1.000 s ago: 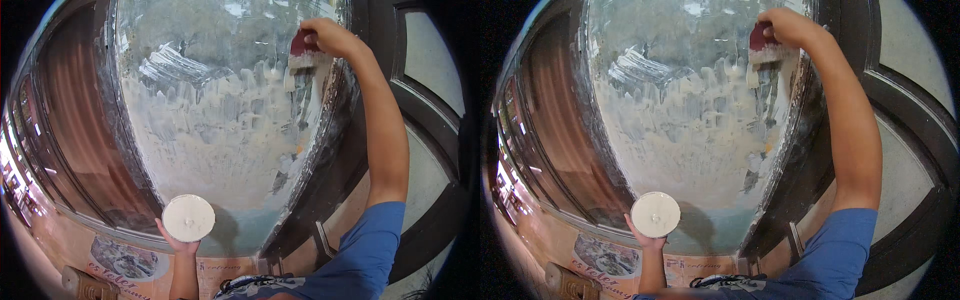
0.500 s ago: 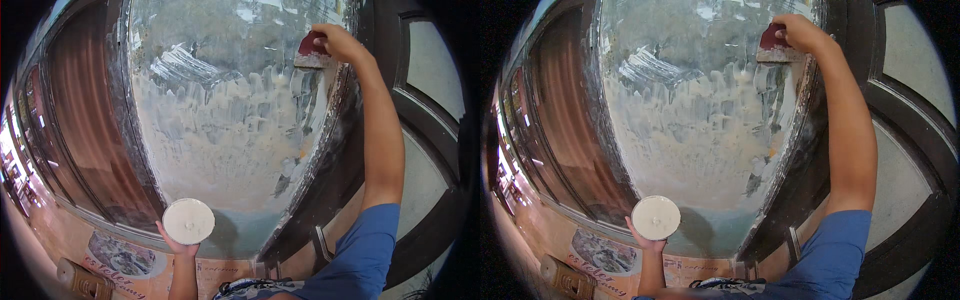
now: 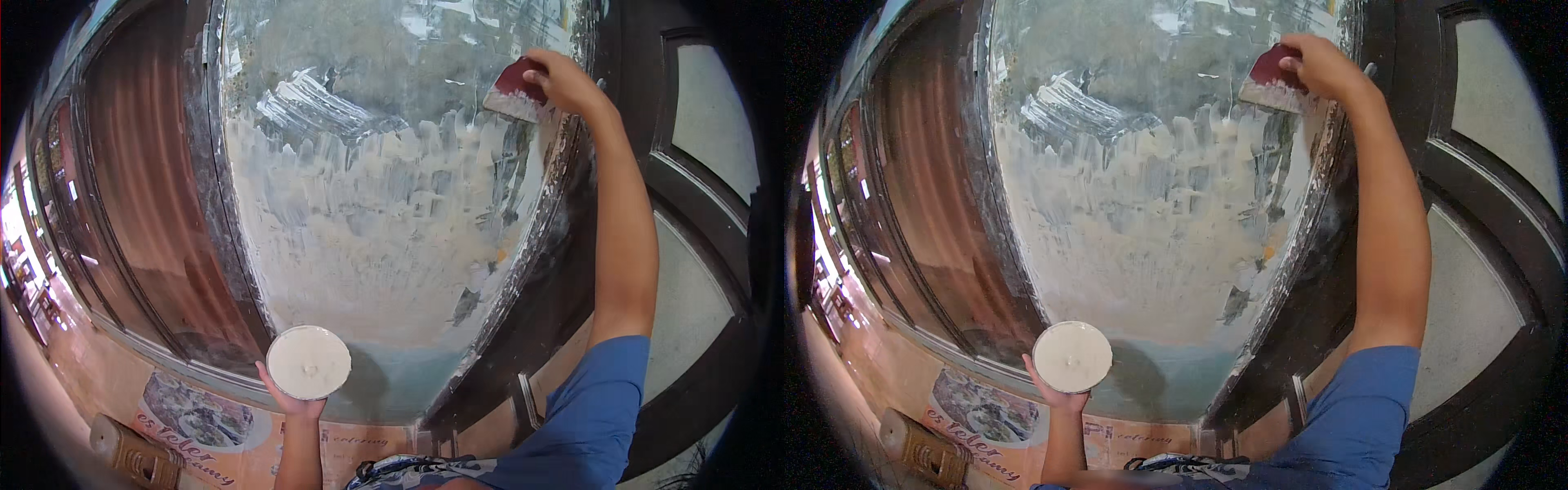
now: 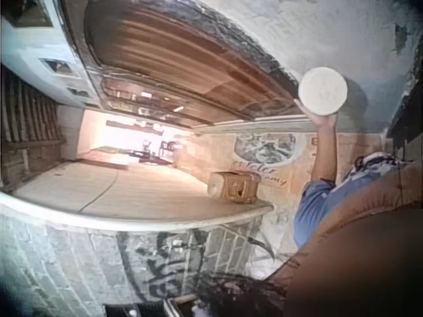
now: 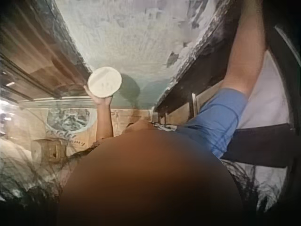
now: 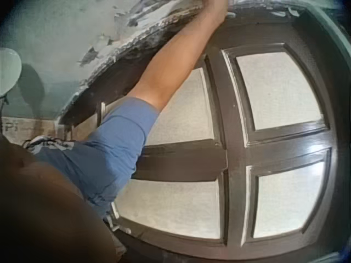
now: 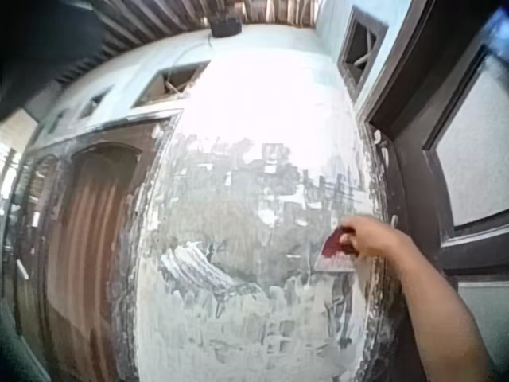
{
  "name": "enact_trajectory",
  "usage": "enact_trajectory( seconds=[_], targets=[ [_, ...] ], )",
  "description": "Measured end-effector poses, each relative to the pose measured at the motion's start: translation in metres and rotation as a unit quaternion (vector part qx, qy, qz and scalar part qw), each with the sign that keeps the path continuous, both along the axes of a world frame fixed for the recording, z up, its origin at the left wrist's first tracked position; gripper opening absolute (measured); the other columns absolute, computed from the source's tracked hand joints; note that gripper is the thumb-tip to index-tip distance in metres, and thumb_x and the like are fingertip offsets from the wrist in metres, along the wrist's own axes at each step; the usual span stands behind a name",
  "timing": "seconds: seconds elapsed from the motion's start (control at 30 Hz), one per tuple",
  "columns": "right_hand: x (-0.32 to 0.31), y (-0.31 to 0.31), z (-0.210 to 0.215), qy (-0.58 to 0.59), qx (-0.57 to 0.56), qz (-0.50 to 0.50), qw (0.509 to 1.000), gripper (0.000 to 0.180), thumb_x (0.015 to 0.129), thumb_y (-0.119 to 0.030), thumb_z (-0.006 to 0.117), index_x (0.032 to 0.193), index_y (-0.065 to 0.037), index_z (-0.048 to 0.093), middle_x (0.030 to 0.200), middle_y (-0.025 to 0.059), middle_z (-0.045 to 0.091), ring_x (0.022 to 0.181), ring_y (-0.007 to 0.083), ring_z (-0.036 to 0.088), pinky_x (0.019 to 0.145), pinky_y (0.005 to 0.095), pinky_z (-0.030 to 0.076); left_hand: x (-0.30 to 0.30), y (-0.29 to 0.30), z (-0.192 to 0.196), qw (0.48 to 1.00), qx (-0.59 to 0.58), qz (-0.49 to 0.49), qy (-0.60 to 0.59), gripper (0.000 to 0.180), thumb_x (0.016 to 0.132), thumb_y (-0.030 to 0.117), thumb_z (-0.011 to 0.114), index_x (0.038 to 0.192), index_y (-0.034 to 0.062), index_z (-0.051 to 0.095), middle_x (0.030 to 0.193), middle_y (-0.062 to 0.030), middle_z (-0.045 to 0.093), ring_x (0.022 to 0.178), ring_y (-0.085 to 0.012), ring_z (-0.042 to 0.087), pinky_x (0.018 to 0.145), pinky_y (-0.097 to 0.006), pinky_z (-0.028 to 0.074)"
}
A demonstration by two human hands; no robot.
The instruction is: The person applies wall putty to a damaged wall surface using a putty knife, smoothing it out to repair the wall.
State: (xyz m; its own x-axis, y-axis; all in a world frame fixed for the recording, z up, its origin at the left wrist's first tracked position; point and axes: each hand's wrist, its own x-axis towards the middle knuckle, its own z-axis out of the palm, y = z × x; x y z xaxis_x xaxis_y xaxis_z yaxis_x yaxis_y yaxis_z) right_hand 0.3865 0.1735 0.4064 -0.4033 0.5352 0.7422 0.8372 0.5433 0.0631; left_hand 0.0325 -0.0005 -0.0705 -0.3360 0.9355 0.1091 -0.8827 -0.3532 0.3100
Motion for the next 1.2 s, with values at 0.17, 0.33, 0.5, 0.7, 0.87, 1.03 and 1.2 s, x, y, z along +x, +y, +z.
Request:
enact_trajectory(
  seconds=[0.17,0.33,0.5,0.7,0.87,1.03,1.2],
  targets=[
    [-0.011,-0.013,-0.029,-0.049,-0.129,-0.022,0.990,0.012,0.095,-0.008,0.062,0.102,0.001,0.057,0.084,0.0150,0.064,0.072,0.0246,0.055,0.072,0.0380,0.048,-0.008,-0.003,-0.005,1.000,0.001,-0.004,-0.008,0.080,0.092,0.074,0.036,0.142,0.0131,0.049,0.144,-0.0106,0.051,0.128,-0.0328,0.052,0.106,-0.052,0.044],
    [-0.008,0.009,-0.049,-0.071,-0.120,-0.056,0.989,0.009,0.093,-0.003,0.060,0.101,0.002,0.058,0.085,0.0191,0.064,0.074,0.0272,0.058,0.072,0.0377,0.048,-0.008,0.000,-0.009,1.000,-0.004,-0.009,-0.016,0.080,0.091,0.074,0.038,0.142,0.0126,0.049,0.144,-0.0109,0.050,0.128,-0.0328,0.051,0.106,-0.052,0.044],
    [0.026,0.011,-0.003,0.038,-0.002,0.023,0.999,0.013,0.096,-0.008,0.060,0.105,0.002,0.058,0.085,0.0108,0.064,0.075,0.0180,0.061,0.071,0.0355,0.051,-0.008,0.003,-0.006,1.000,-0.005,-0.002,-0.013,0.079,0.092,0.073,0.037,0.141,0.0124,0.050,0.143,-0.0106,0.051,0.128,-0.0325,0.051,0.106,-0.051,0.044],
    [0.008,0.010,-0.062,-0.122,-0.051,0.031,0.991,0.017,0.094,-0.011,0.064,0.103,0.002,0.060,0.090,0.0154,0.066,0.078,0.0279,0.061,0.078,0.0404,0.050,-0.015,-0.005,0.001,1.000,0.024,0.005,-0.005,0.078,0.094,0.072,0.036,0.141,0.0119,0.050,0.142,-0.0108,0.052,0.127,-0.0323,0.052,0.106,-0.050,0.044],
    [-0.001,0.010,-0.052,-0.029,-0.035,-0.016,0.999,0.015,0.092,-0.006,0.064,0.104,0.002,0.059,0.090,0.0195,0.067,0.079,0.0305,0.061,0.075,0.0397,0.049,-0.014,-0.002,-0.001,1.000,0.002,0.006,-0.005,0.078,0.093,0.073,0.037,0.140,0.0129,0.051,0.141,-0.0093,0.053,0.125,-0.0311,0.053,0.104,-0.049,0.046],
    [0.024,-0.003,-0.010,0.085,-0.068,-0.014,0.994,0.020,0.094,-0.012,0.063,0.108,0.002,0.062,0.087,0.0125,0.066,0.078,0.0173,0.062,0.074,0.0355,0.051,-0.011,0.001,0.001,1.000,0.000,-0.001,0.000,0.078,0.092,0.074,0.037,0.139,0.0132,0.051,0.139,-0.0085,0.054,0.124,-0.0305,0.055,0.104,-0.049,0.046],
    [0.009,-0.002,-0.059,-0.085,-0.103,-0.034,0.990,0.021,0.093,-0.012,0.064,0.108,0.002,0.061,0.094,0.0177,0.067,0.083,0.0269,0.063,0.078,0.0379,0.050,-0.011,-0.006,0.004,1.000,-0.014,0.003,-0.010,0.078,0.092,0.074,0.037,0.139,0.0132,0.051,0.139,-0.0086,0.054,0.124,-0.0309,0.055,0.104,-0.049,0.046]
  ],
)
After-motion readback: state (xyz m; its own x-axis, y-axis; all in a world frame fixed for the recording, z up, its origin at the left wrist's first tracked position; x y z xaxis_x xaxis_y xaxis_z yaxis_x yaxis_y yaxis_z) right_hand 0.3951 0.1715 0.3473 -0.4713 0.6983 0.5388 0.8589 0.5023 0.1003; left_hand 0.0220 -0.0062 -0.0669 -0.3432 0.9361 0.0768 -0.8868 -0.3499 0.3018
